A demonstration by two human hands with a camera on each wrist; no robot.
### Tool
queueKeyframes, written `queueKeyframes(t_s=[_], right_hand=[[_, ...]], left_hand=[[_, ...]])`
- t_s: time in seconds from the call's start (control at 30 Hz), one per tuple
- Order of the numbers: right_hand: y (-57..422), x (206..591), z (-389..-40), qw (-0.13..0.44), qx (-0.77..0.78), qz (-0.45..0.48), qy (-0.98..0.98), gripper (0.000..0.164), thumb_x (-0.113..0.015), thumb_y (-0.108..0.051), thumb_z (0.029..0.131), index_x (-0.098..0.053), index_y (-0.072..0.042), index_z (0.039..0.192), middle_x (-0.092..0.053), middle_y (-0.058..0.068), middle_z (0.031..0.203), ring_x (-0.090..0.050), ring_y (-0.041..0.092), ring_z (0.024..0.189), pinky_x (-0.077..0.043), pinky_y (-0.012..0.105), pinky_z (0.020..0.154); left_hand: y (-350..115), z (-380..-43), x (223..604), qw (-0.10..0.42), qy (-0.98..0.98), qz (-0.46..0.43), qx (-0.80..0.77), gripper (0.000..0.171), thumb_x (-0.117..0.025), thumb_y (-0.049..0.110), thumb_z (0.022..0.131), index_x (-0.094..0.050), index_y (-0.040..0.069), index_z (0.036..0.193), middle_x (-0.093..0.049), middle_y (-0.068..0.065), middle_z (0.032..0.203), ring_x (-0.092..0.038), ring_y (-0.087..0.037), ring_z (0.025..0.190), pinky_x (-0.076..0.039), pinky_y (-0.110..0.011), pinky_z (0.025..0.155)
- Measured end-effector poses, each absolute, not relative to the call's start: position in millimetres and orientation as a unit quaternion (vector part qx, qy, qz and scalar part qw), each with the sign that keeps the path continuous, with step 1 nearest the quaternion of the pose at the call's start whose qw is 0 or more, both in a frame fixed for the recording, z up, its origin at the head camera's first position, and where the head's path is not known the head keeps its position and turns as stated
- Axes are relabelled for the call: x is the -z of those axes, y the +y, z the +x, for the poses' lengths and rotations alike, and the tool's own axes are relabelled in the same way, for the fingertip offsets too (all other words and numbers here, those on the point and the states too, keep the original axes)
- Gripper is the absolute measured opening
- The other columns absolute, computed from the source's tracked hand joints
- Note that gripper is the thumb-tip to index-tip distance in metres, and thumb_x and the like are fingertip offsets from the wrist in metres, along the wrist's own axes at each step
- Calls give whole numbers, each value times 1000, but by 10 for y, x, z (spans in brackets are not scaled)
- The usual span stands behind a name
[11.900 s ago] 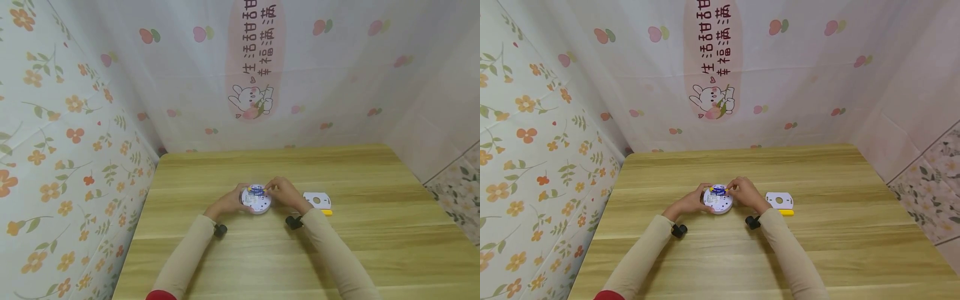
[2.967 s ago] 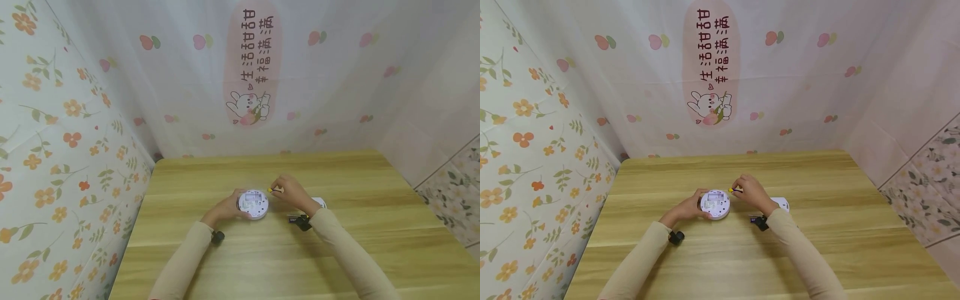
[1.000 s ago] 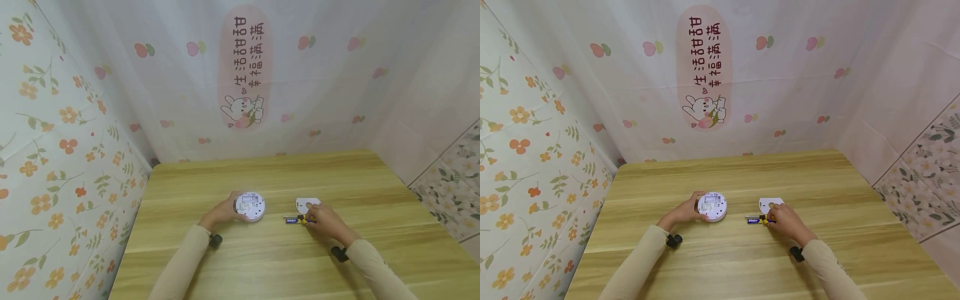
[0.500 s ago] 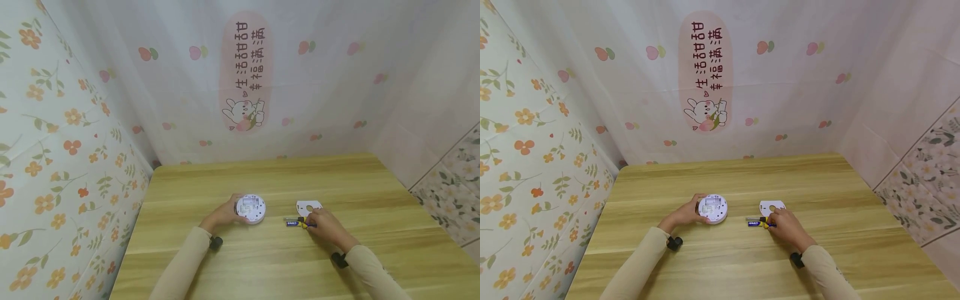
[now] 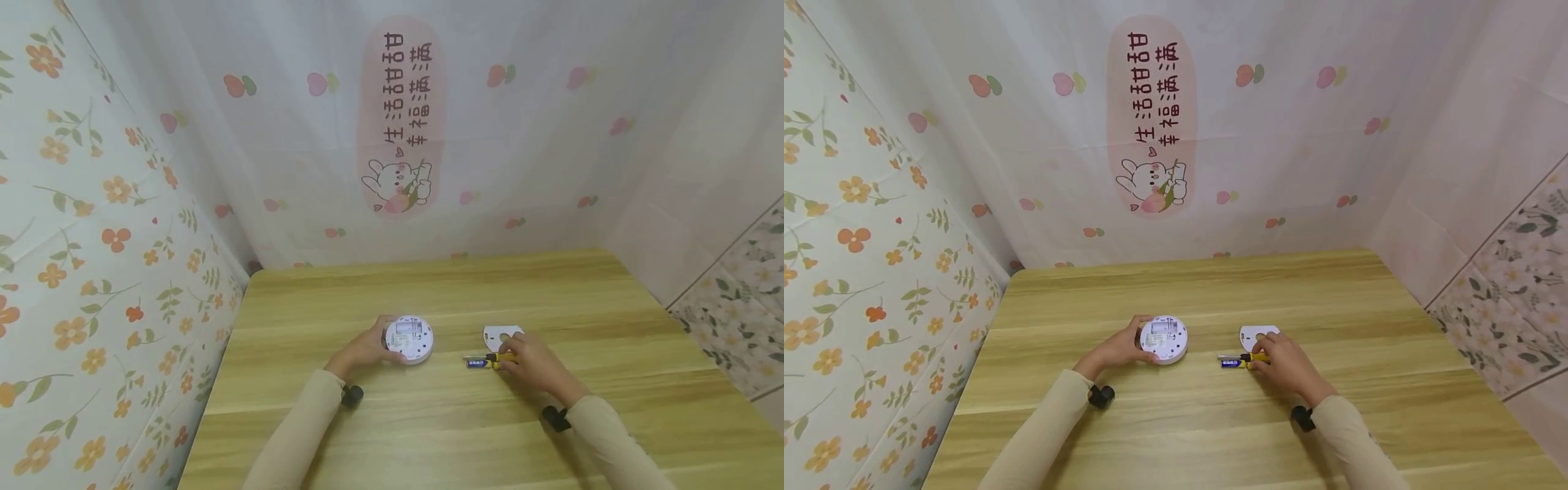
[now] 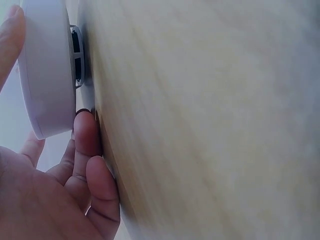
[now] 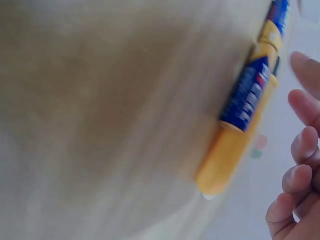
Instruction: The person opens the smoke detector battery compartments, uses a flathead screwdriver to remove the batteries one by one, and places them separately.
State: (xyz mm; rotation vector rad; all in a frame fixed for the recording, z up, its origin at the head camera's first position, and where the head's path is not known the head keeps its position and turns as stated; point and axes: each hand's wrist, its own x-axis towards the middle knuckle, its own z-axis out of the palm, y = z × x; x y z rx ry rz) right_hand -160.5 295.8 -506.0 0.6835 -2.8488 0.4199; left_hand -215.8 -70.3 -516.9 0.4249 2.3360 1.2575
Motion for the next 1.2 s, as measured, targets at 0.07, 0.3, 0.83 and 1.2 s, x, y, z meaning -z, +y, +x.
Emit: queueKeyframes(t_s=[0.07, 0.3, 0.83, 1.2], right_hand=[[2967, 5011, -1632, 94, -149, 227, -958, 17, -79, -15, 75, -67, -10, 85, -55, -4, 77, -49, 10, 70, -44, 30, 63], [3018, 4894, -1726, 81, -175, 216, -957, 17, -73, -11, 81, -68, -4, 96, -63, 8, 91, -60, 25, 86, -52, 44, 76], [3093, 4878, -2003, -15, -182, 201, -962, 31, -69, -18, 88, -65, -1, 114, -61, 19, 115, -56, 42, 107, -46, 59, 90], [3157, 4872, -2181, -77, -163, 222, -958, 41, -73, -19, 83, -65, 2, 118, -61, 22, 118, -54, 44, 109, -46, 58, 91]], left_hand=[[-704, -2163, 5174, 225, 847, 154, -457, 103, -83, 44, 71, -22, 21, 151, -41, -19, 148, -41, -39, 135, -30, -59, 111], [-713, -2165, 5198, 226, 845, 151, -461, 104, -84, 43, 70, -23, 20, 150, -41, -20, 148, -40, -40, 135, -30, -60, 111], [-723, -2177, 5224, 227, 850, 154, -449, 102, -83, 44, 71, -23, 21, 151, -39, -20, 150, -39, -39, 136, -30, -58, 112], [-721, -2194, 5240, 225, 848, 156, -454, 103, -83, 45, 70, -23, 22, 151, -39, -17, 151, -40, -38, 136, -31, -58, 111]])
